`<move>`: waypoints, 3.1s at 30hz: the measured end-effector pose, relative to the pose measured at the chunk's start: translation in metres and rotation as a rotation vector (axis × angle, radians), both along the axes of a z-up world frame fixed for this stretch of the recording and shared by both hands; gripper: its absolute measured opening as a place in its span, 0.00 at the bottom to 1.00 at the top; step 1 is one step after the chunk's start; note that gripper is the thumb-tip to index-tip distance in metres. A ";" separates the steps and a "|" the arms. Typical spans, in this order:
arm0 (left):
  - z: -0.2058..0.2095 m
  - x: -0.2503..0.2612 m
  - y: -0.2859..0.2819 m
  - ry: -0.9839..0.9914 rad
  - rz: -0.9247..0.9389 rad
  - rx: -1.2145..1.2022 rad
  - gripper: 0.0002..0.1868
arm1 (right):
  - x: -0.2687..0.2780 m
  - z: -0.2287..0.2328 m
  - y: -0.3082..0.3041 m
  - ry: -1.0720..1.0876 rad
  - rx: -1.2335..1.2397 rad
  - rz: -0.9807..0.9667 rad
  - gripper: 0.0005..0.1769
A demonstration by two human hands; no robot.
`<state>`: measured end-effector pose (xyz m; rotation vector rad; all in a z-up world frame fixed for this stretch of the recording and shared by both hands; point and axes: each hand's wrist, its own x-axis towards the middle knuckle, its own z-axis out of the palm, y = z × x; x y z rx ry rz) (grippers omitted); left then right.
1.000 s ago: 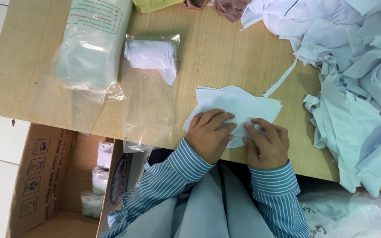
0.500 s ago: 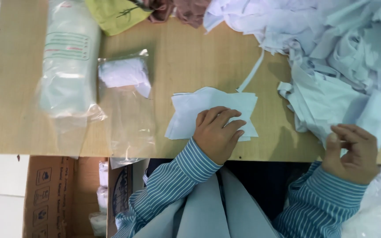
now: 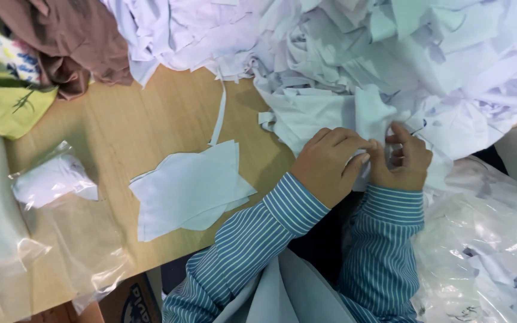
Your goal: The person folds white face masks by hand on a wooden table, then places one folded mask into a clear plastic bag. The person continues folding additional masks and stacking them on the table.
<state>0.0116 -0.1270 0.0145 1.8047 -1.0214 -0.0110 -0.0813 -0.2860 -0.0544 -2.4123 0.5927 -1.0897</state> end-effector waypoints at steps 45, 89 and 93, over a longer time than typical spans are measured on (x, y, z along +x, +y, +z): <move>-0.007 0.021 -0.010 0.693 0.311 -0.600 0.17 | 0.033 0.047 0.014 -0.286 0.475 0.129 0.09; 0.008 -0.008 0.153 0.722 0.132 -0.223 0.35 | 0.009 0.040 0.113 -0.127 1.155 0.604 0.15; 0.005 -0.006 0.192 0.681 0.239 -0.013 0.40 | 0.018 0.048 0.140 -0.060 1.022 0.511 0.17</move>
